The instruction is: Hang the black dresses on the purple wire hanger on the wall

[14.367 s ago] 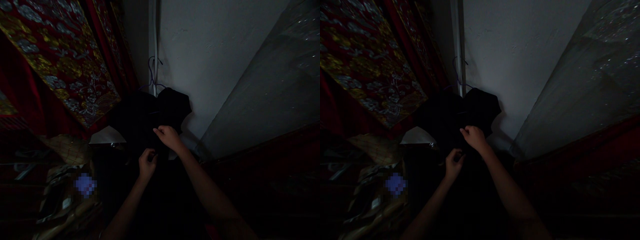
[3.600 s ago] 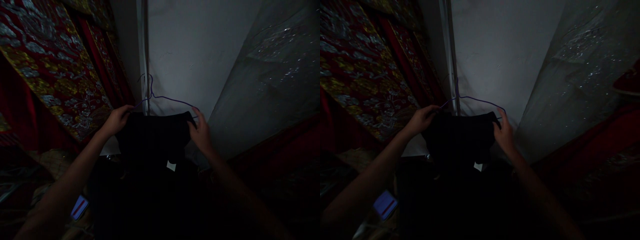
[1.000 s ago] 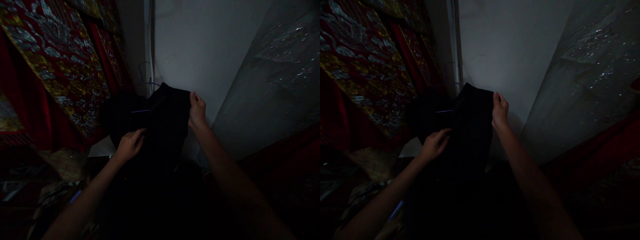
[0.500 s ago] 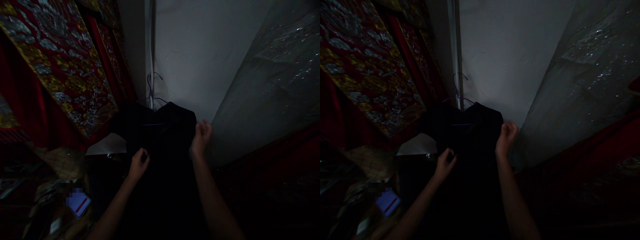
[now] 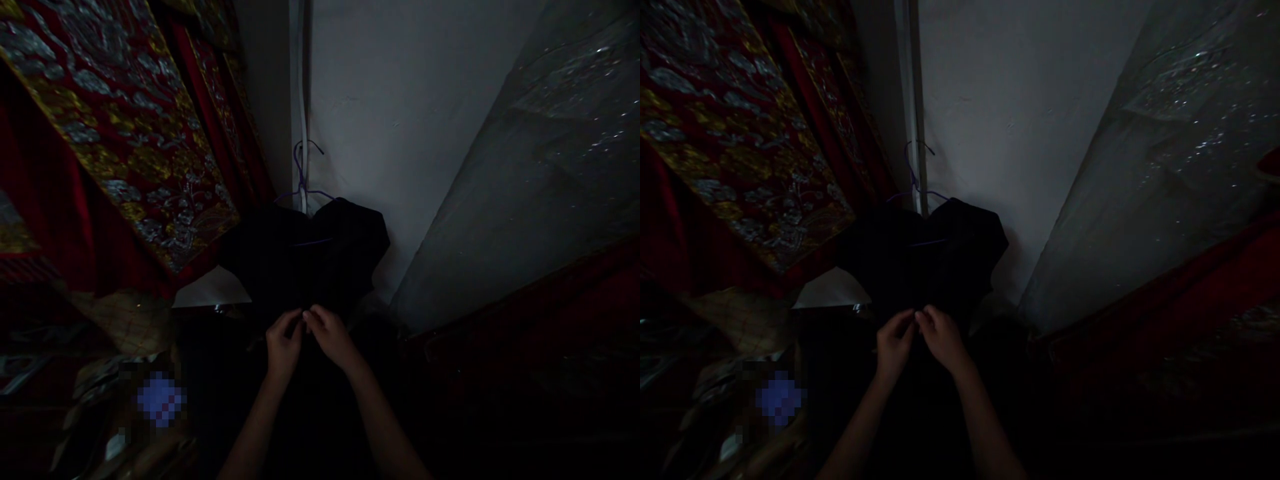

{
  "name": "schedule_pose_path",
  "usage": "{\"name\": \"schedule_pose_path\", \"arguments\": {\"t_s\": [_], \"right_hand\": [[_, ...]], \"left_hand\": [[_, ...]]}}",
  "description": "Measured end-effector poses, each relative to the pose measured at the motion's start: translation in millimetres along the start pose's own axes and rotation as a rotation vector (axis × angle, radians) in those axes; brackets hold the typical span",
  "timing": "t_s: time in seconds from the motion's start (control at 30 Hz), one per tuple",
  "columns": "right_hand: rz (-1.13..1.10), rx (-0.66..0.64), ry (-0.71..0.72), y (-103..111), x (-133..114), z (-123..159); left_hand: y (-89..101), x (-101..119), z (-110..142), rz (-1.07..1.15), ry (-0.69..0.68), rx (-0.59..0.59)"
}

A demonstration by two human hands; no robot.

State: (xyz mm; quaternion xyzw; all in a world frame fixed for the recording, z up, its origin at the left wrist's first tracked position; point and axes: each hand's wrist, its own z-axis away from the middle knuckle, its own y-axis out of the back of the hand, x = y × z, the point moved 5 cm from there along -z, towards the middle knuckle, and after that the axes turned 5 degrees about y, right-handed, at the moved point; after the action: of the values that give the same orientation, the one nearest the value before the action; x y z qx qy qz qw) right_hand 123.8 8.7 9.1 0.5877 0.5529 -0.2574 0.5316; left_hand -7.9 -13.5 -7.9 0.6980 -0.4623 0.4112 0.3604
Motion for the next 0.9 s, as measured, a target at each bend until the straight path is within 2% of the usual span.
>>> {"name": "schedule_pose_path", "arguments": {"t_s": [0.23,0.33,0.47,0.6,0.73,0.9], "right_hand": [[-0.17,0.052,-0.079,-7,9,2],[-0.123,0.065,-0.085,-6,9,1],[-0.039,0.027,-0.043,-5,6,1],[0.006,0.056,-0.026,-5,8,1],[-0.043,0.128,-0.032,-2,8,5],[-0.032,-0.013,-0.04,-2,6,6]], "left_hand": [[1.8,9,0,-0.014,-0.059,0.019],[0.6,5,1,-0.003,0.005,0.028],[-1.0,-1,2,0.13,0.137,0.029],[-2.4,2,4,0.229,0.157,0.031],[-6.9,3,4,0.235,0.148,-0.024],[-5.7,1,4,0.149,0.133,-0.006]]}}
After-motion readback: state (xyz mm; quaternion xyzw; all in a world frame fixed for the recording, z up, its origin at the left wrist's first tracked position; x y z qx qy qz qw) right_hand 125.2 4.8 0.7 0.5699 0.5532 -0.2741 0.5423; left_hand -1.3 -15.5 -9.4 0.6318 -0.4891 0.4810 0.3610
